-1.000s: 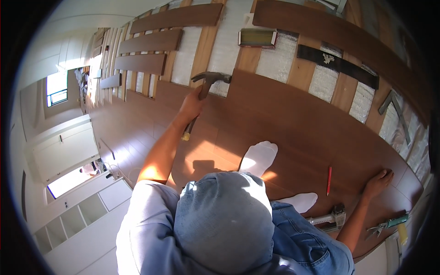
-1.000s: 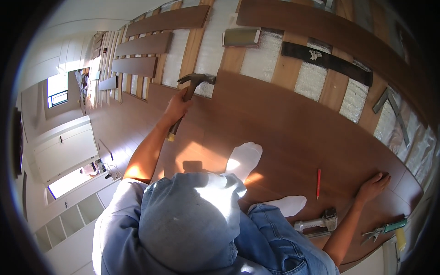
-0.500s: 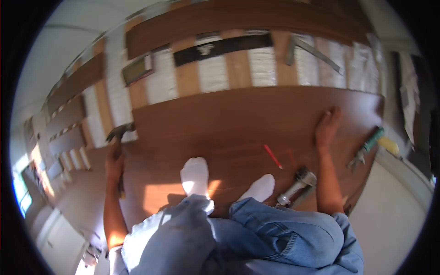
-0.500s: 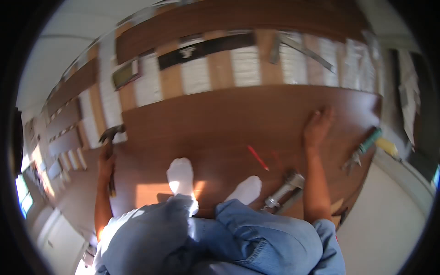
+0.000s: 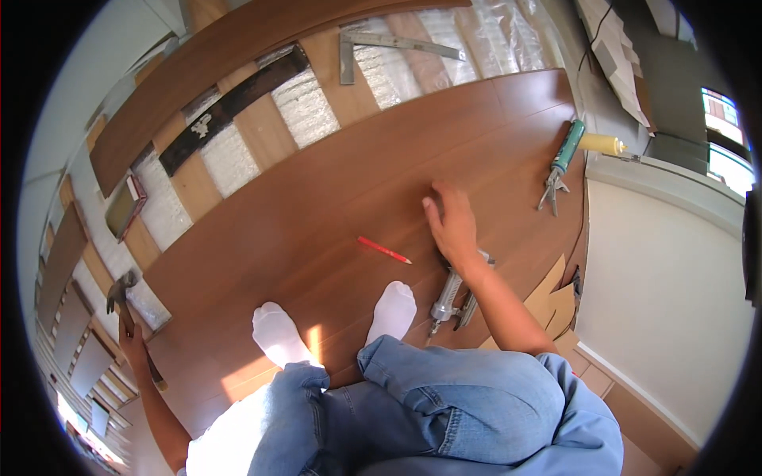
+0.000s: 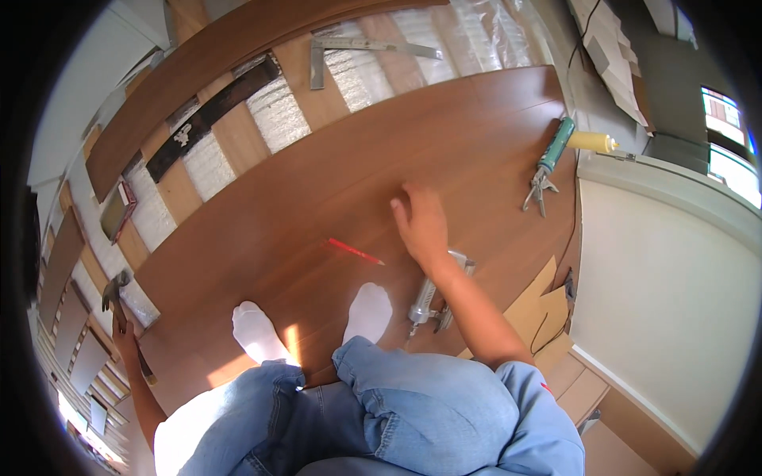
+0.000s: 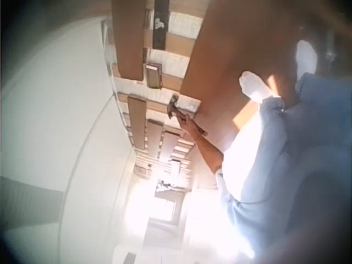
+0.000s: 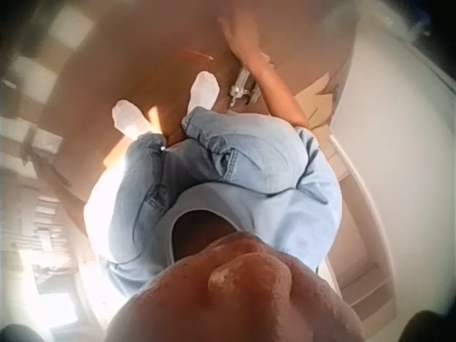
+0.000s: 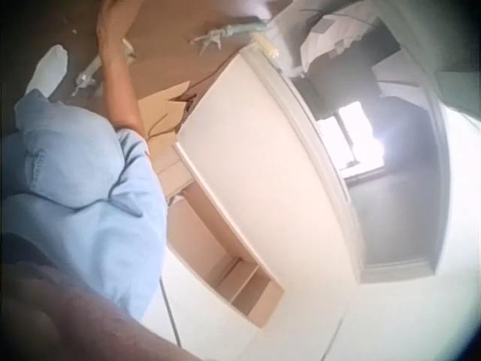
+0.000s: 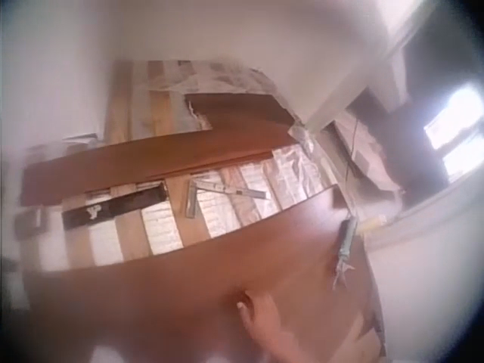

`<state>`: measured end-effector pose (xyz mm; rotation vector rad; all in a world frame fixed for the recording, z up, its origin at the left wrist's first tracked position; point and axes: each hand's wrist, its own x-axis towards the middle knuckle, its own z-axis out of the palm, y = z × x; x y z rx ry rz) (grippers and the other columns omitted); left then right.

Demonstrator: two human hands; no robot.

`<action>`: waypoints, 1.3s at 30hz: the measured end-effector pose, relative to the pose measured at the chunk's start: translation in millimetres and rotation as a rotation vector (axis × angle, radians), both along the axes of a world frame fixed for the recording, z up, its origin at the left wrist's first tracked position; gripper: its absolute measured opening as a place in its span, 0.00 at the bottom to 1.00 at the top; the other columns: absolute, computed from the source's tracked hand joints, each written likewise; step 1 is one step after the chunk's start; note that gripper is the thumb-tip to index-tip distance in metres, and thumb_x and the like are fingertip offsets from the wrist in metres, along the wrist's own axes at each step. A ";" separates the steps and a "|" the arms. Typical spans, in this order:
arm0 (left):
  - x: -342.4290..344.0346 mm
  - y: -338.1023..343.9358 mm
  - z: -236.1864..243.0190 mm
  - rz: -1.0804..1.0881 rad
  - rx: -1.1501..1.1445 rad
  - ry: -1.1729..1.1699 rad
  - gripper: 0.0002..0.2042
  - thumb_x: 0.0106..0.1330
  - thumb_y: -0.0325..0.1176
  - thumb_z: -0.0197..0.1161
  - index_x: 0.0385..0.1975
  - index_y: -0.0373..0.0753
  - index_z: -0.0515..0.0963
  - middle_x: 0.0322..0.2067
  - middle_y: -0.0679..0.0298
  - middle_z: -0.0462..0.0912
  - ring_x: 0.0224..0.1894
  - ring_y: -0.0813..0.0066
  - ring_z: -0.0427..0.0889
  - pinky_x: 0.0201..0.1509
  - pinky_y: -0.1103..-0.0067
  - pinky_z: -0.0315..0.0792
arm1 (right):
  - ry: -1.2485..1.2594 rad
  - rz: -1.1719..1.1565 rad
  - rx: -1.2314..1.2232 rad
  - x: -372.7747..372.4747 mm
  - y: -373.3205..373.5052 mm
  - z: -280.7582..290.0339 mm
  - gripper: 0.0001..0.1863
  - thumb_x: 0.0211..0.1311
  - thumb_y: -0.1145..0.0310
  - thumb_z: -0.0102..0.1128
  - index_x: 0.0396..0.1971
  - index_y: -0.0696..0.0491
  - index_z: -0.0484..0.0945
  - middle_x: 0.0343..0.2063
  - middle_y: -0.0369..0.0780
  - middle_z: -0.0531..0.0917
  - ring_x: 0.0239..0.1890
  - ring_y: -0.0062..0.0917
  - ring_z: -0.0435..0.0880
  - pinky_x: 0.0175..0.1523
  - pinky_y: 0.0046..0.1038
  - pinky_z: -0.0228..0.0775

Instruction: The person lays laminate flooring by positioning planks, applying adhesive from a tube, and using a hammer and pneumatic nailer to secure the boards.

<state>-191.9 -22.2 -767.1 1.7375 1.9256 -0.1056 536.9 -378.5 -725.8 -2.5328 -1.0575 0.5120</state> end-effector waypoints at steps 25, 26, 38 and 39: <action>-186.2 -182.9 -70.5 0.589 0.417 0.607 0.25 0.78 0.45 0.51 0.68 0.36 0.70 0.62 0.41 0.75 0.67 0.42 0.70 0.70 0.56 0.67 | -0.348 -0.433 -0.308 -101.8 -174.9 11.9 0.30 0.48 0.48 0.81 0.34 0.58 0.78 0.31 0.46 0.81 0.36 0.43 0.81 0.45 0.44 0.73; -199.7 -200.0 -76.3 0.591 0.374 0.640 0.26 0.78 0.47 0.50 0.68 0.34 0.70 0.62 0.40 0.75 0.67 0.42 0.70 0.70 0.55 0.66 | -0.071 -0.657 -0.445 -105.2 -186.0 5.5 0.35 0.47 0.42 0.80 0.37 0.60 0.81 0.32 0.47 0.85 0.38 0.43 0.84 0.47 0.44 0.75; -137.7 -187.5 -92.5 0.747 0.450 0.675 0.30 0.77 0.55 0.46 0.57 0.30 0.75 0.56 0.43 0.77 0.63 0.42 0.72 0.69 0.55 0.64 | 0.080 -0.543 -0.676 -91.3 -133.4 34.1 0.33 0.56 0.48 0.71 0.49 0.62 0.80 0.41 0.51 0.86 0.46 0.42 0.85 0.53 0.40 0.74; -127.8 -185.3 -90.7 0.838 0.541 0.616 0.29 0.77 0.55 0.47 0.55 0.29 0.75 0.54 0.43 0.78 0.62 0.42 0.72 0.68 0.54 0.64 | 0.109 -0.507 -0.631 -88.1 -121.4 54.7 0.31 0.56 0.49 0.70 0.49 0.62 0.79 0.39 0.50 0.85 0.44 0.39 0.84 0.52 0.38 0.74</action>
